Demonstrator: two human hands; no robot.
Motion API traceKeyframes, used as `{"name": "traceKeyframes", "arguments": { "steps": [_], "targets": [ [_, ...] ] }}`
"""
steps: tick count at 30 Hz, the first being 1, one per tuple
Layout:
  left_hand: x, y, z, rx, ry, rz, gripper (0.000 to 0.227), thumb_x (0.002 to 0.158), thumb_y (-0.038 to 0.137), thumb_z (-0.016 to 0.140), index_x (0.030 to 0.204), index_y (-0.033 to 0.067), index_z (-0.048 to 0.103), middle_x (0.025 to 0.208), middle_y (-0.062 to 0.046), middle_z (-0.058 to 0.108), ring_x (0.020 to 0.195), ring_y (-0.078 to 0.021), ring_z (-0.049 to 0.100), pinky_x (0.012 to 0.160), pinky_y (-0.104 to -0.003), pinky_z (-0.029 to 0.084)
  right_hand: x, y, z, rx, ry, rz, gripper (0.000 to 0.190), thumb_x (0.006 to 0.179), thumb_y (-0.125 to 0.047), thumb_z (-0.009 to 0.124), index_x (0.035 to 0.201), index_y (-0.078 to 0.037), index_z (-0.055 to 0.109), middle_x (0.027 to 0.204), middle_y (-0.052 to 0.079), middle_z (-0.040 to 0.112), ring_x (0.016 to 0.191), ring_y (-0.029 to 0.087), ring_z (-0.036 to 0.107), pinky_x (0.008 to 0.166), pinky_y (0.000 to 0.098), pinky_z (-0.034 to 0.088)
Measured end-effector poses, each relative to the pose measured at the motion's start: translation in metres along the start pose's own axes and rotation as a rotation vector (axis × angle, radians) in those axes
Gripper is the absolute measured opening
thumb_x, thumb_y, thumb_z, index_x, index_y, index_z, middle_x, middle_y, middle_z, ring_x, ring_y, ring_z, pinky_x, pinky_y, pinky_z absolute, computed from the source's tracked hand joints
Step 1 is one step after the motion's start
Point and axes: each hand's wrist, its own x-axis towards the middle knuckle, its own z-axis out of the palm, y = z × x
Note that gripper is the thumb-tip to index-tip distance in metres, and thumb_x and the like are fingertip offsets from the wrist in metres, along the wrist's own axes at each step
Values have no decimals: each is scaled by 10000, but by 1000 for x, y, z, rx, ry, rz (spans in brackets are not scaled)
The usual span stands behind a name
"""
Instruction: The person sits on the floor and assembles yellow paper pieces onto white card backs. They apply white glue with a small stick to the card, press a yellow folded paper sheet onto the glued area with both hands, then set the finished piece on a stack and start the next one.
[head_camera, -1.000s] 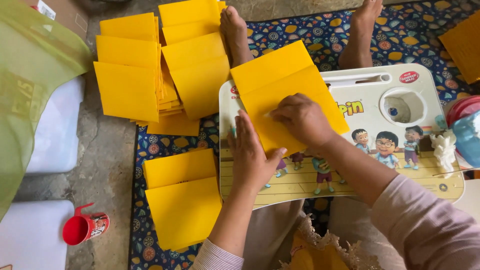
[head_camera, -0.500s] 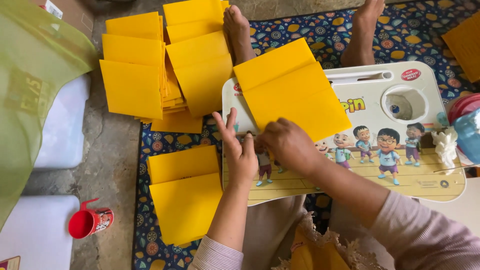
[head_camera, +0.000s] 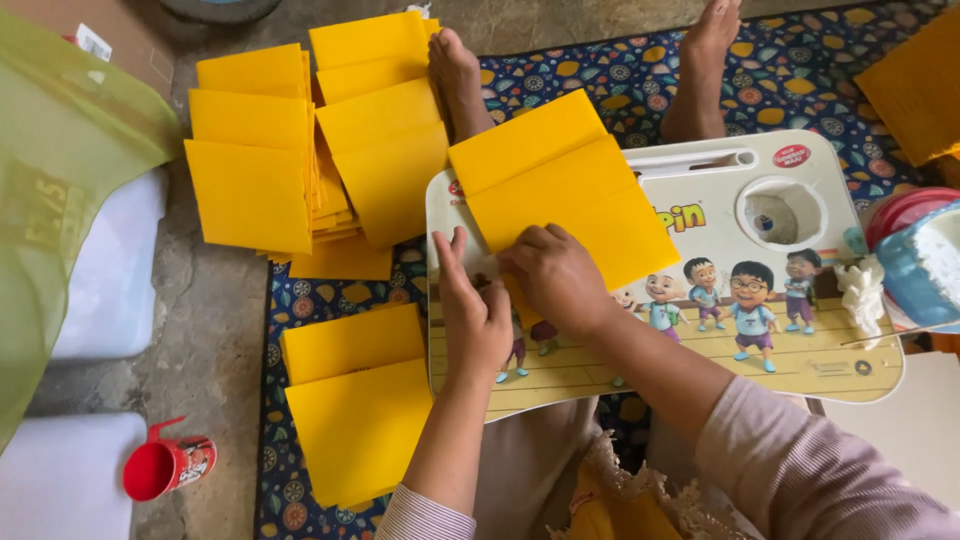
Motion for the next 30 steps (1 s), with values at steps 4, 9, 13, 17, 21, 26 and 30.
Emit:
{"name": "traceKeyframes", "arguments": {
  "steps": [4,9,13,17,21,26,30],
  "targets": [
    [2,6,5,339,-125,48,868,936,232,566,1647,60,98,1663,-218,248,1516,-471,205,1203,-634,162,3,45,13,-105,-32,-63,63,876,-173,780,824,-139,773,757,20,681,793,217,645,764,333,509],
    [11,24,1,653,-422,-34,690,959,477,514,1549,132,419,1662,-241,217,1546,-448,143,1195,-652,45,-10,87,-24,-158,-2,187,103,983,-173,722,915,-151,795,875,69,692,855,277,675,773,367,562],
    [12,25,4,676,-441,-43,692,962,467,517,1545,106,422,1657,-264,213,1544,-459,148,1191,-667,46,-29,131,-27,-245,-1,281,108,1030,-240,740,968,-188,811,903,38,696,869,227,680,802,316,559],
    [11,24,7,693,-445,-52,693,970,469,493,1553,105,406,1653,-270,213,1543,-461,148,1192,-662,17,-31,137,-20,-248,8,330,102,1007,-248,763,934,-198,813,877,30,699,840,227,683,789,318,563],
    [13,28,6,709,-477,-73,690,982,452,445,1570,99,367,1667,-276,163,1554,-460,90,1185,-675,-48,-29,133,-13,-259,57,403,62,982,-216,800,976,-156,816,863,59,681,820,268,692,747,365,590],
    [11,23,6,715,-463,-57,681,984,451,440,1567,106,376,1664,-271,180,1555,-455,91,1176,-676,-76,-31,152,-23,-22,-7,564,127,1011,-226,781,1042,-105,806,928,140,709,883,341,698,794,440,575],
    [10,19,8,706,-447,-48,681,979,460,451,1559,109,389,1660,-269,192,1553,-458,88,1172,-676,-91,-50,171,-42,151,-23,787,143,1070,-289,763,1133,-168,805,919,70,719,835,236,692,777,388,562]
  ]
}}
